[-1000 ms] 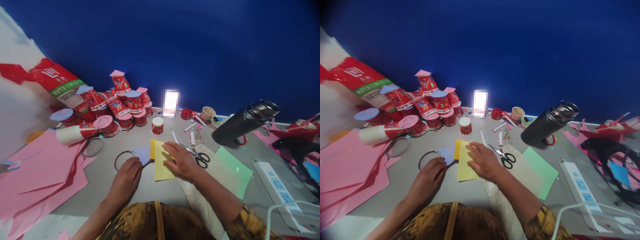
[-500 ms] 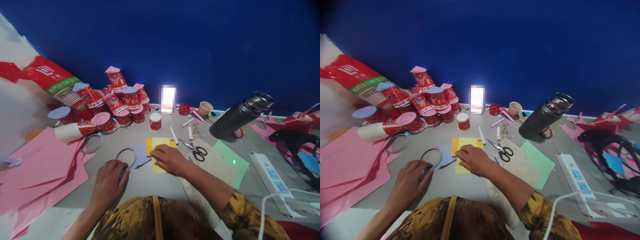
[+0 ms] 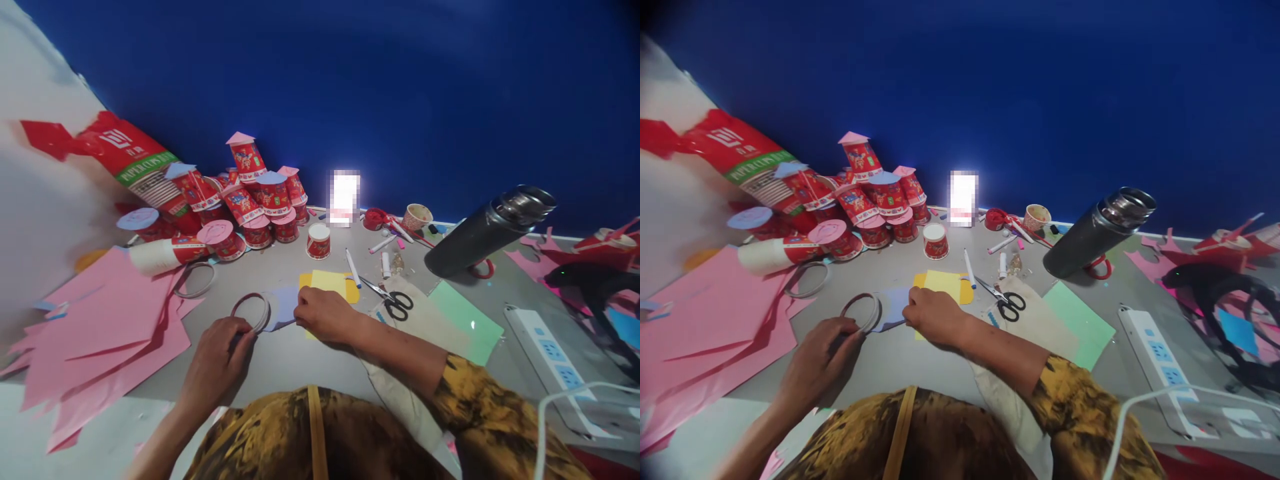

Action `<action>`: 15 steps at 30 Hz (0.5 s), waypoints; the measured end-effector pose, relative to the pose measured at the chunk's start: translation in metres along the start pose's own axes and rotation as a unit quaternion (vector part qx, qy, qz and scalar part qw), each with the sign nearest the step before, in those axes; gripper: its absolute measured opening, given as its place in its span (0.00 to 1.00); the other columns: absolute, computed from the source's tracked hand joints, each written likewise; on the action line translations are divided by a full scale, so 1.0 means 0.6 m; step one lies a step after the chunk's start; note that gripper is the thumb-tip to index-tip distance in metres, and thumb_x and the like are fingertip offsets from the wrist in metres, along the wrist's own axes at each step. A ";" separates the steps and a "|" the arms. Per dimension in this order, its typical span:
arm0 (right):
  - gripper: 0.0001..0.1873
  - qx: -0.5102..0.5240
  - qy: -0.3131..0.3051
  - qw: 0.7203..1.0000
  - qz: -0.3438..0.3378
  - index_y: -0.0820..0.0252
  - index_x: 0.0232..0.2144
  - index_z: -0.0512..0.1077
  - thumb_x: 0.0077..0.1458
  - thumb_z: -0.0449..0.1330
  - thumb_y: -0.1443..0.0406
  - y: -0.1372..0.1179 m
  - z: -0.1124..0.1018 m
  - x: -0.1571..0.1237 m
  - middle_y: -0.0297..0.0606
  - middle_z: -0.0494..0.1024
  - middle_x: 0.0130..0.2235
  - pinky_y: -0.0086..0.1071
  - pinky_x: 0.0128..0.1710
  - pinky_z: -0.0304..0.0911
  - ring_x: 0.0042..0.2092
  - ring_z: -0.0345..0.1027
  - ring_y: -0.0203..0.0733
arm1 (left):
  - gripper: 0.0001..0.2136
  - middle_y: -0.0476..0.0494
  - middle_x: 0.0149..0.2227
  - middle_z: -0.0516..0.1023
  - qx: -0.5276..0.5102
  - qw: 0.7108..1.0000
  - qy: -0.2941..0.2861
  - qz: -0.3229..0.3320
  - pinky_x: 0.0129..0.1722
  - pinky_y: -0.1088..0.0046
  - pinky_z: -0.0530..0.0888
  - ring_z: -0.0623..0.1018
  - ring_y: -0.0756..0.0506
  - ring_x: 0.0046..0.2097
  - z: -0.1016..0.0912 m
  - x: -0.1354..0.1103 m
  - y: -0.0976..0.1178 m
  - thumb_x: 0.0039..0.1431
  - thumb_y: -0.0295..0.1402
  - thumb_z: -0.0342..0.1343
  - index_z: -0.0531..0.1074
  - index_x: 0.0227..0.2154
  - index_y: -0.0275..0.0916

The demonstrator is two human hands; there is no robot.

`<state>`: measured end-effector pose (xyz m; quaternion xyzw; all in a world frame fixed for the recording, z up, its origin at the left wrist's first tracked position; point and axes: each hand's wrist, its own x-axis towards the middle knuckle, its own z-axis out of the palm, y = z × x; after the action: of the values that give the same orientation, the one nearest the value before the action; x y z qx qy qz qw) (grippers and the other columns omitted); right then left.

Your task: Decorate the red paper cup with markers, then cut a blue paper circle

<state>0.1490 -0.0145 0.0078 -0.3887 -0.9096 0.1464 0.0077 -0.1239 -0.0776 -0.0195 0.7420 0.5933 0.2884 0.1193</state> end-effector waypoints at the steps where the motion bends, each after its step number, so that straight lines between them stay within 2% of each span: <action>1: 0.07 0.020 0.008 1.000 0.001 0.56 0.45 0.80 0.73 0.63 0.61 -0.004 0.000 0.003 0.41 0.82 0.49 0.33 0.35 0.62 0.45 0.75 0.44 | 0.14 0.42 0.36 0.86 -0.013 1.000 0.014 -0.023 0.42 0.62 0.78 0.84 0.38 0.40 -0.005 -0.001 -0.002 0.66 0.46 0.55 0.78 0.34 0.44; 3: 0.07 0.072 0.052 0.996 -0.020 0.55 0.46 0.79 0.73 0.61 0.61 -0.011 0.005 0.004 0.37 0.83 0.47 0.32 0.37 0.64 0.44 0.76 0.42 | 0.13 0.44 0.36 0.86 -0.027 0.994 0.055 -0.089 0.41 0.64 0.79 0.85 0.39 0.39 -0.019 -0.001 -0.005 0.64 0.47 0.56 0.78 0.34 0.45; 5: 0.08 0.108 0.120 0.983 -0.083 0.53 0.49 0.80 0.73 0.62 0.60 -0.013 0.014 0.000 0.35 0.84 0.48 0.31 0.40 0.66 0.45 0.76 0.40 | 0.13 0.46 0.36 0.87 -0.017 0.979 0.103 -0.175 0.39 0.65 0.78 0.85 0.38 0.39 -0.037 0.005 -0.010 0.60 0.48 0.57 0.78 0.34 0.46; 8: 0.07 0.092 0.212 0.959 -0.164 0.50 0.48 0.81 0.72 0.64 0.60 -0.006 0.032 -0.004 0.37 0.84 0.49 0.30 0.44 0.68 0.48 0.76 0.40 | 0.16 0.48 0.34 0.87 -0.014 0.949 0.152 -0.277 0.34 0.67 0.75 0.84 0.39 0.36 -0.060 0.021 -0.015 0.50 0.51 0.61 0.81 0.34 0.46; 11: 0.06 0.068 0.234 0.956 -0.161 0.51 0.44 0.83 0.72 0.65 0.61 0.010 0.049 0.001 0.39 0.85 0.50 0.30 0.43 0.69 0.50 0.78 0.41 | 0.19 0.48 0.33 0.87 -0.051 0.941 0.187 -0.279 0.38 0.66 0.75 0.84 0.39 0.37 -0.067 0.034 -0.014 0.47 0.52 0.62 0.83 0.36 0.45; 15: 0.08 0.143 0.246 0.948 -0.144 0.54 0.40 0.84 0.71 0.67 0.59 0.024 0.059 0.011 0.43 0.82 0.59 0.30 0.48 0.73 0.50 0.80 0.39 | 0.19 0.49 0.33 0.86 -0.053 0.942 0.196 -0.266 0.37 0.67 0.74 0.81 0.42 0.34 -0.056 0.033 -0.007 0.46 0.52 0.63 0.83 0.35 0.45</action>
<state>0.1499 -0.0096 -0.0306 -0.2725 -0.8952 0.1721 0.3078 -0.1441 -0.0636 0.0111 0.4787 0.7647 0.4165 0.1124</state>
